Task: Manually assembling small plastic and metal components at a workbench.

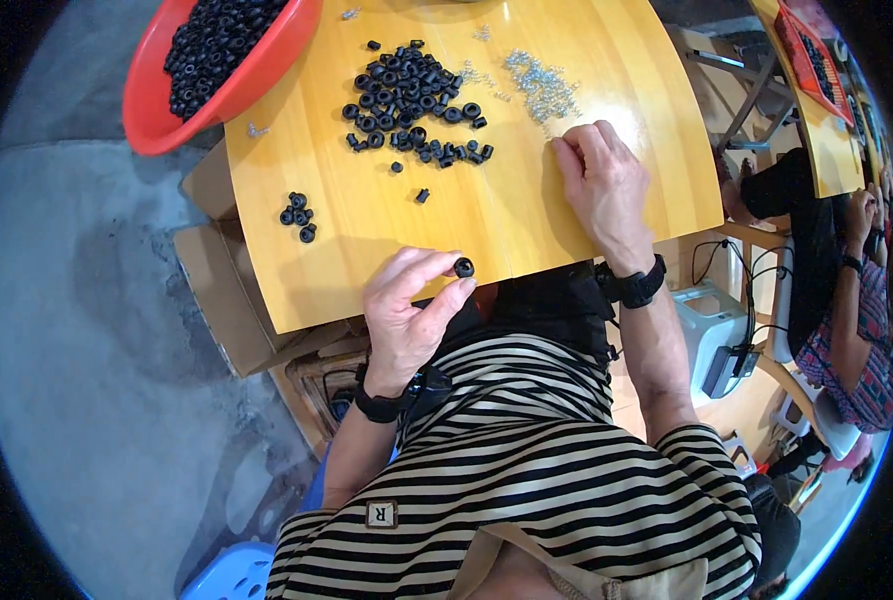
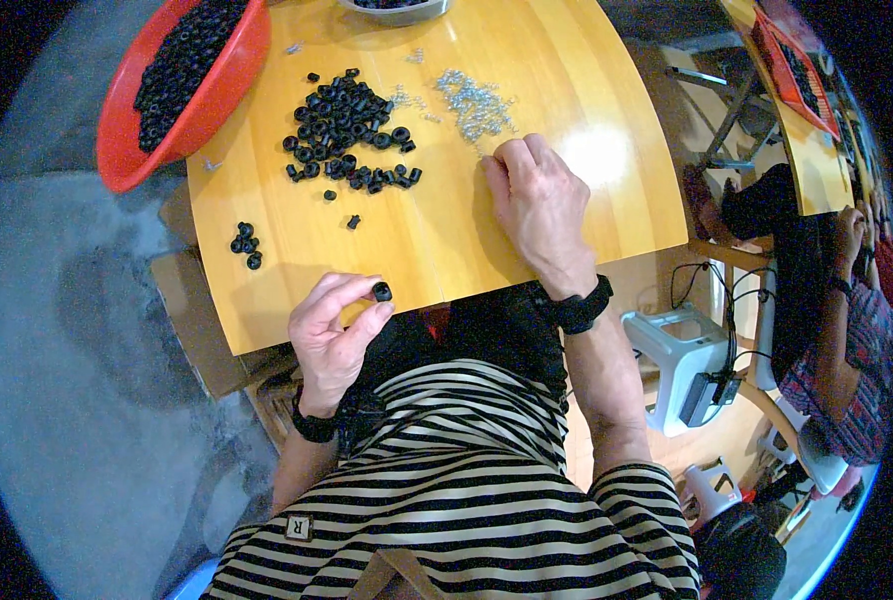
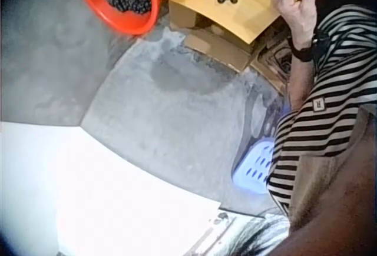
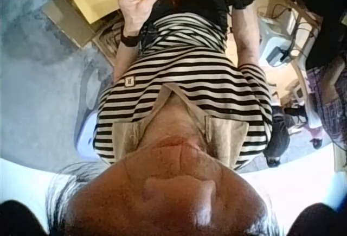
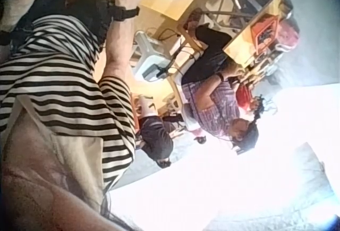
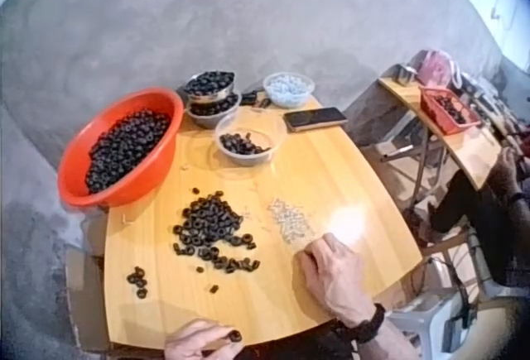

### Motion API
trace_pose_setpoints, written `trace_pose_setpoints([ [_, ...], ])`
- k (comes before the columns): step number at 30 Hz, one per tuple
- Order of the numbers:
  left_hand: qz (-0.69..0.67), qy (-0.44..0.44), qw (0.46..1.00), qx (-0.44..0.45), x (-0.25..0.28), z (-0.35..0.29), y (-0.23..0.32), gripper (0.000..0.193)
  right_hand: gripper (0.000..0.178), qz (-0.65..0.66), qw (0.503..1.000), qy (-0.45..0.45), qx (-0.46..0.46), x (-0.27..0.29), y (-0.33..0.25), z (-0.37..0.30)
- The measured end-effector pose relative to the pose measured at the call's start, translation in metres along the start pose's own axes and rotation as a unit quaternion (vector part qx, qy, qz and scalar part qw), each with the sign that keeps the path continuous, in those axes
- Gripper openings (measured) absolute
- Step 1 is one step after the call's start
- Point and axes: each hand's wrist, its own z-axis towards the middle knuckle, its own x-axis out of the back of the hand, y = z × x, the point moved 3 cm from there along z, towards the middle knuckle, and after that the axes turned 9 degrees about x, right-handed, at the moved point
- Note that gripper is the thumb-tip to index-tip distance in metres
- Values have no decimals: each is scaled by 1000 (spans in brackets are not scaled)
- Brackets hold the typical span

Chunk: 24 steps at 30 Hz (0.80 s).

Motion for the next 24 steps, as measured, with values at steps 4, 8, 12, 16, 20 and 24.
trace_pose_setpoints([
  [4, 3, 3, 1000, -12, 1, -1, -1, 28, 10, 69, 997, 27, -31, 1, 2, -8],
  [8, 6, 6, 1000, -16, 2, -3, 0, 29, 10, 131, 986, 76, -69, 6, 1, -12],
  [12, 10, 6, 1000, -19, 2, -3, -1, 29, 10, 132, 985, 82, -73, 12, -1, -7],
  [16, 7, 3, 1000, -12, 1, -4, -2, 29, 23, 116, 993, 22, 8, 2, -26, -1],
  [20, 2, 0, 1000, -9, 0, -4, -2, 29, 46, 21, 997, -60, 49, -6, -38, 3],
  [24, -1, 2, 1000, -15, 2, -5, -4, 29, 57, -7, 993, -95, 69, -9, -45, 9],
])
